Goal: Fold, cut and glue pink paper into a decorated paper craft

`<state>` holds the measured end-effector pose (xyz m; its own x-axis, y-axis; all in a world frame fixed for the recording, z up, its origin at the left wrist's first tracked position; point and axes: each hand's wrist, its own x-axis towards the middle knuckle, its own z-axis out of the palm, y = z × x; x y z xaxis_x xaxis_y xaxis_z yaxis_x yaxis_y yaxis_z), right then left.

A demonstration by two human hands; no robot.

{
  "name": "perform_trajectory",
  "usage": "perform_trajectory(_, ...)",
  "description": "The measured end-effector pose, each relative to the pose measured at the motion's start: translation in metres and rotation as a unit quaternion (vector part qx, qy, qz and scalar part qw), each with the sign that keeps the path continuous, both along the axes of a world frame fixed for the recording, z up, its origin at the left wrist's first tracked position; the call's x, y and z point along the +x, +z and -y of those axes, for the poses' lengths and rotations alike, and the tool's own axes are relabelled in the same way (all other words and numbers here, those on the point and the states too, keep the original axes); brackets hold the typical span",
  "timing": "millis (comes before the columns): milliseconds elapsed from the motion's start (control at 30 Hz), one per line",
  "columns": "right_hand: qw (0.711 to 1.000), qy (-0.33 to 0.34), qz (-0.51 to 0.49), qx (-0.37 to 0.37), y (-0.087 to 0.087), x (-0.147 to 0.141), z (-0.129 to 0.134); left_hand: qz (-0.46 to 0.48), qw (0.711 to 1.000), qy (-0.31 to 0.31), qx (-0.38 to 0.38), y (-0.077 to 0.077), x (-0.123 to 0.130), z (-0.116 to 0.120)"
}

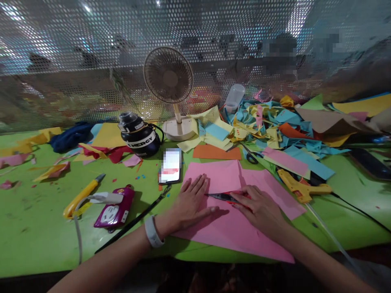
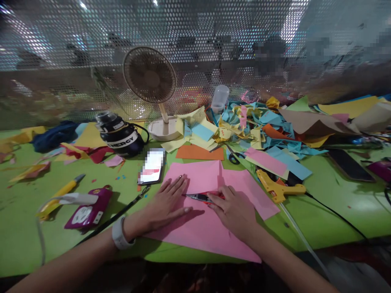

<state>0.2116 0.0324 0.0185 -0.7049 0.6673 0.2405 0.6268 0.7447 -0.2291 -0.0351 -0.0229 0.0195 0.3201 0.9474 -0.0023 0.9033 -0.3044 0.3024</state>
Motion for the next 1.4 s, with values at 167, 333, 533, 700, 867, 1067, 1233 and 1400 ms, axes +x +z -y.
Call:
perform_trajectory(167,0.999,0.003,0.018,0.028,-0.001,0.001,0.0,0.038,0.994,0.094,-0.03,0.035,-0.008,-0.036)
perform_trajectory(333,0.999,0.009,0.023,0.037,0.0,0.004,0.001,0.012,0.977,0.05,-0.205,0.049,0.0,-0.078)
perform_trajectory(533,0.995,0.023,0.018,0.093,-0.006,0.005,0.004,0.025,0.94,-0.004,-0.341,0.043,0.005,-0.101)
perform_trajectory(700,0.992,0.029,0.029,0.116,-0.009,0.002,0.007,0.025,0.917,-0.027,-0.397,0.044,0.004,-0.113)
perform_trajectory(867,0.994,0.032,0.043,0.092,-0.005,-0.005,0.009,0.002,0.902,-0.034,-0.431,0.047,0.011,-0.118)
perform_trajectory(1067,0.995,0.027,0.053,0.077,-0.007,-0.003,0.007,-0.023,0.907,-0.033,-0.42,0.049,0.013,-0.117)
perform_trajectory(1233,0.996,0.031,0.053,0.069,-0.006,-0.005,0.007,-0.02,0.911,-0.032,-0.41,0.047,0.012,-0.117)
perform_trajectory(1400,0.996,0.041,0.044,0.07,-0.005,-0.006,0.007,-0.007,0.914,-0.03,-0.404,0.046,0.012,-0.116)
